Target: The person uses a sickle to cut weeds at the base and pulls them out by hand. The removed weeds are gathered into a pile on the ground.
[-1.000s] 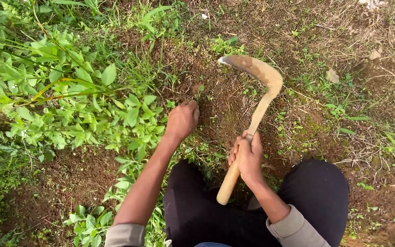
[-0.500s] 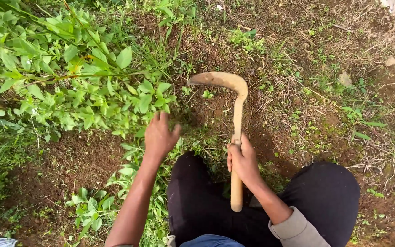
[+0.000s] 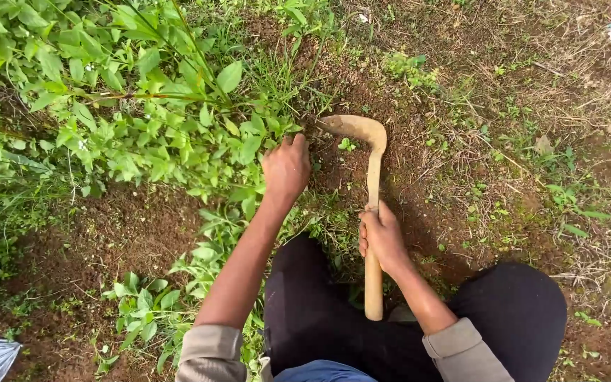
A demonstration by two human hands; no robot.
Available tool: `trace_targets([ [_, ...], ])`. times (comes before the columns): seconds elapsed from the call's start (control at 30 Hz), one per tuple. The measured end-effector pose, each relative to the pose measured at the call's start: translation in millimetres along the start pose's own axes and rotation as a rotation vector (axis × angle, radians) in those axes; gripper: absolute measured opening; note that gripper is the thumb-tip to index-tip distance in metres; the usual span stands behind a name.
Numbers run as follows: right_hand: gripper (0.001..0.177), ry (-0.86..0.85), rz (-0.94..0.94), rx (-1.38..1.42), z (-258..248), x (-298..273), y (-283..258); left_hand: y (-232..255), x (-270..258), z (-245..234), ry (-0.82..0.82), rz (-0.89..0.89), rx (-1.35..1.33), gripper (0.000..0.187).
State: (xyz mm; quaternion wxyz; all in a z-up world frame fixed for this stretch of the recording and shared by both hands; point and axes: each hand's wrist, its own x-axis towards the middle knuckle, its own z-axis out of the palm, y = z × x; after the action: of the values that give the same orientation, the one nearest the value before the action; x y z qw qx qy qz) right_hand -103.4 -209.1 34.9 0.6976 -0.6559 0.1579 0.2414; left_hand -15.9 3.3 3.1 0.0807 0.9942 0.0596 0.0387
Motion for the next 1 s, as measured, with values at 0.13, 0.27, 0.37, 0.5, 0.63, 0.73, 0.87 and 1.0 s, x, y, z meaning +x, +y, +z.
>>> trace_targets([
  [0.13, 0.011, 0.082, -0.082, 0.084, -9.3, 9.6, -9.9, 6.5, -10.6, -9.1, 0.017, 0.047, -0.036, 0.021],
  [0.27, 0.013, 0.152, -0.093, 0.069, -8.4, 10.0, -13.5, 12.4, -9.3, -6.3, 0.004, 0.029, -0.12, 0.024],
  [0.37, 0.017, -0.001, 0.08, -0.026, -2.5, -6.1, 4.9, 8.8, -8.3, -8.3, 0.031, 0.032, -0.215, 0.023],
  [0.5, 0.012, 0.002, 0.081, -0.061, -9.3, -20.3, -5.5, -9.8, -24.2, -23.5, -0.049, -0.024, -0.359, 0.019],
  [0.63, 0.009, 0.127, -0.086, -0.048, -14.0, -8.5, -31.0, -14.2, -32.0, -18.6, -0.057, -0.023, -0.304, 0.016],
  [0.73, 0.009, 0.242, -0.113, 0.045, -14.6, -3.8, -21.6, 5.5, -30.4, -35.1, -0.047, -0.02, -0.351, 0.007],
  [0.87, 0.027, -0.092, 0.136, -0.182, -8.9, -16.8, 20.5, 18.2, -16.6, -26.5, 0.224, 0.077, -0.454, 0.022],
  [1.0, 0.034, -0.076, 0.129, -0.229, -9.8, -28.5, 6.2, 25.6, -12.4, -26.1, 0.248, 0.056, -0.466, 0.025],
])
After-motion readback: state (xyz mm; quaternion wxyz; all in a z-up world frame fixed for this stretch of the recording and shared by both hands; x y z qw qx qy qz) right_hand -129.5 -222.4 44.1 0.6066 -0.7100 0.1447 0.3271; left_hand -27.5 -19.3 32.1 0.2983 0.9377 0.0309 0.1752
